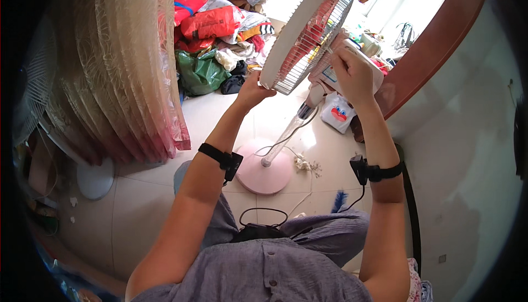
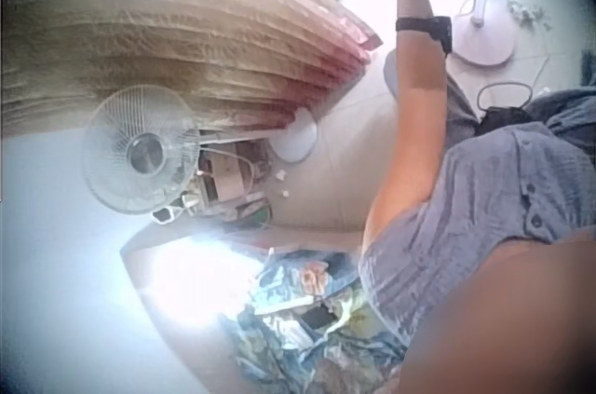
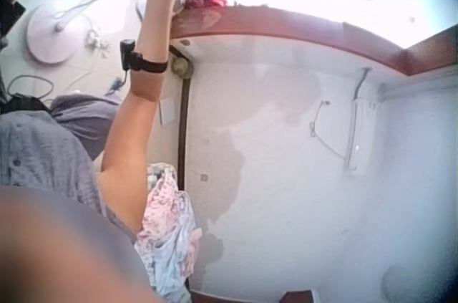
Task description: Replacing or tightening the grill nut on a pedestal fan.
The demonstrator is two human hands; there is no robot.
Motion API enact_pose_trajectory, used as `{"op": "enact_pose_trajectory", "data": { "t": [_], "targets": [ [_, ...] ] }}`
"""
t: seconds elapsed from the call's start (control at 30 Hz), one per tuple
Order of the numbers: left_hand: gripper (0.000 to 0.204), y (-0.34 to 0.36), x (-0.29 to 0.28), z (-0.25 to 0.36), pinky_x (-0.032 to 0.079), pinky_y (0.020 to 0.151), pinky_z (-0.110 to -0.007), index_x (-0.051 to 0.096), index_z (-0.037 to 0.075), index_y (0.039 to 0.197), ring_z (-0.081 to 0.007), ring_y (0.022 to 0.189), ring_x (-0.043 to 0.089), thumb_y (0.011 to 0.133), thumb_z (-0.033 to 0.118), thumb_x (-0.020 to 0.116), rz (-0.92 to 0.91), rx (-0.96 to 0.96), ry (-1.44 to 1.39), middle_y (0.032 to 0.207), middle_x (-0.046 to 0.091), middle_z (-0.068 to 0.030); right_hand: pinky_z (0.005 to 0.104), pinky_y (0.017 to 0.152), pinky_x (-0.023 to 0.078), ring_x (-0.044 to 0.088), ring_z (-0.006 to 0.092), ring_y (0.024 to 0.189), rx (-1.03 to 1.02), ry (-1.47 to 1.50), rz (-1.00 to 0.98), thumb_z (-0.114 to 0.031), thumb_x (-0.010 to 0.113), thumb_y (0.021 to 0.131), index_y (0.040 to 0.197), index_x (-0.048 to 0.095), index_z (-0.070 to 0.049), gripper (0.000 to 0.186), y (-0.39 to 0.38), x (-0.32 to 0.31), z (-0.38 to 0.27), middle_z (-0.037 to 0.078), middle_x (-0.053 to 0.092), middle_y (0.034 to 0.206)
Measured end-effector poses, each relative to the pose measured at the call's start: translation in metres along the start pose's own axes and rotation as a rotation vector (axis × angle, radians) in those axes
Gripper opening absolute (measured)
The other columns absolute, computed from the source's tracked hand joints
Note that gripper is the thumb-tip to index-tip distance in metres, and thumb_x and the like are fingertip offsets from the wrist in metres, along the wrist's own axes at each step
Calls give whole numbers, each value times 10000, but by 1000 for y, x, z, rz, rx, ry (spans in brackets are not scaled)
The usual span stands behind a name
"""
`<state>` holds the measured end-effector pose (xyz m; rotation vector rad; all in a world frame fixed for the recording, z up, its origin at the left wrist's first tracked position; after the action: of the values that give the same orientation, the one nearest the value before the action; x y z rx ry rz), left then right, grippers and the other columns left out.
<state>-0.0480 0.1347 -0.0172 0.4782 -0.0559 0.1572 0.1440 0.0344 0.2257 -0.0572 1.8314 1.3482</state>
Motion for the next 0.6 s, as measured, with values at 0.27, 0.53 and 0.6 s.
{"op": "enact_pose_trajectory", "data": {
  "t": [0.27,0.53,0.6],
  "targets": [
    [669,-7,5,25,446,888,-296,487,31,1223,-174,1025,567,608,-1,748,-49,-23,-51,1121,595,-72,363,590,455,602,306,642,113,146,145,-214,557,894,842,604,-50,178,18,-29,6,146,605,695],
    [734,-7,18,25,439,935,-316,431,60,1286,-166,1115,533,614,-111,671,-128,-76,-97,1194,558,-45,414,624,458,603,350,714,45,-104,29,-227,555,864,823,592,-54,181,7,-1,46,157,601,738],
    [724,-8,17,31,434,934,-311,444,62,1275,-165,1109,531,610,-111,672,-127,-8,-71,1188,558,-40,350,614,450,584,256,633,125,-36,-6,-208,560,890,878,625,-43,177,-3,2,55,132,596,697]
  ]
}}
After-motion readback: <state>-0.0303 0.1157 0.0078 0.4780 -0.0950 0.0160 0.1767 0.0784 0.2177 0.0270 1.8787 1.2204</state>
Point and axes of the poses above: each hand's wrist, its own y-axis towards the middle knuckle, its own x-axis out of the palm, z = x × y, the point moved 10 cm from there along y, towards the middle knuckle
